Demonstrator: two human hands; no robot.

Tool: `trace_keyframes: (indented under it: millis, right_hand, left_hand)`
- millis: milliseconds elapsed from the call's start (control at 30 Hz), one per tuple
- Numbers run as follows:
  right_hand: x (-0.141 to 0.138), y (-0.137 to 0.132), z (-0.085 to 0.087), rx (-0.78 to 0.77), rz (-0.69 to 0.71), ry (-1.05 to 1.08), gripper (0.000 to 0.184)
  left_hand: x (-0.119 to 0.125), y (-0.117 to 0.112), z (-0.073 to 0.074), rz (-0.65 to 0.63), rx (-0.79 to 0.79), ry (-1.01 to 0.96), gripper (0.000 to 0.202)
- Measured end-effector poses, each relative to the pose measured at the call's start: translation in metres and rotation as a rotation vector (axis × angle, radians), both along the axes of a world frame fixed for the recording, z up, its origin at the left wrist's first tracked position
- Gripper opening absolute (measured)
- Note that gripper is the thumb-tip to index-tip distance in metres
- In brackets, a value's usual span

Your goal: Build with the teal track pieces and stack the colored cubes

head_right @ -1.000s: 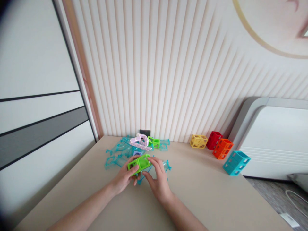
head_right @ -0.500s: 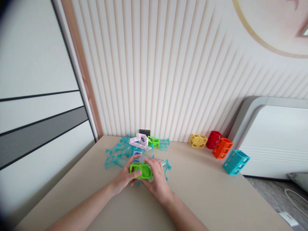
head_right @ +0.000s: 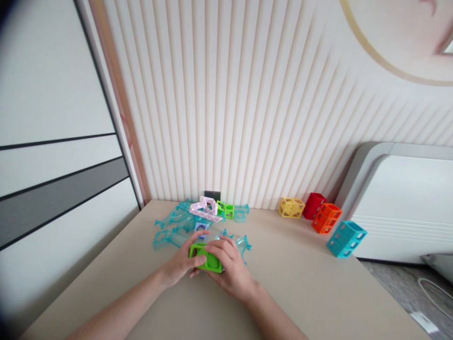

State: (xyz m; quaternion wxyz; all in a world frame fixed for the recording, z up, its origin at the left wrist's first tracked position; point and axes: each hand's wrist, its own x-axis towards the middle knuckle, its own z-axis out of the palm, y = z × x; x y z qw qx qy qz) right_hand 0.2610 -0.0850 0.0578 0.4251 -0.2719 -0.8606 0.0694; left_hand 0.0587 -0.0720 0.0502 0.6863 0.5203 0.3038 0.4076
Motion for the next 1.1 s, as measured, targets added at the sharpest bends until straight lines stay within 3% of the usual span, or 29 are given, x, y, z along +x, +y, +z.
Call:
trace_keyframes:
  millis: [200, 433, 500, 567, 600, 667, 767, 867, 1100]
  right_hand:
    - [0.000, -0.003, 0.007, -0.004, 0.023, -0.009, 0.036]
    - [0.014, 0.007, 0.005, 0.034, 0.012, 0.031, 0.058]
    - [0.020, 0.023, 0.008, -0.004, -0.075, 0.117, 0.048]
    - [0.024, 0.049, 0.014, -0.064, -0.257, 0.196, 0.038]
    - [0.025, 0.066, 0.018, -0.122, -0.380, 0.171, 0.038]
    - [0.024, 0.101, 0.025, -0.254, -0.563, -0.091, 0.038]
    - [0.021, 0.147, 0.027, -0.337, -0.556, -0.254, 0.043]
    - [0.014, 0.174, 0.021, -0.419, -0.533, -0.377, 0.055]
    - [0.004, 0.185, 0.009, -0.495, -0.556, -0.504, 0.043]
  left_hand:
    - [0.001, -0.002, -0.003, -0.073, -0.033, -0.086, 0.083]
    - [0.010, -0.004, -0.002, 0.031, -0.017, -0.161, 0.083]
    - [0.008, -0.003, 0.001, 0.074, -0.012, -0.184, 0.082]
    - [0.005, -0.001, 0.003, 0.100, -0.018, -0.204, 0.082]
    - [0.004, -0.001, 0.003, 0.107, -0.020, -0.207, 0.082]
    - [0.003, 0.001, 0.001, 0.125, -0.019, -0.196, 0.083]
    - [0.005, 0.002, -0.006, 0.128, -0.003, -0.149, 0.085]
    - [0.008, 0.004, -0.012, 0.101, 0.001, -0.116, 0.090]
    - [0.010, 0.003, -0.011, 0.085, -0.024, -0.107, 0.098]
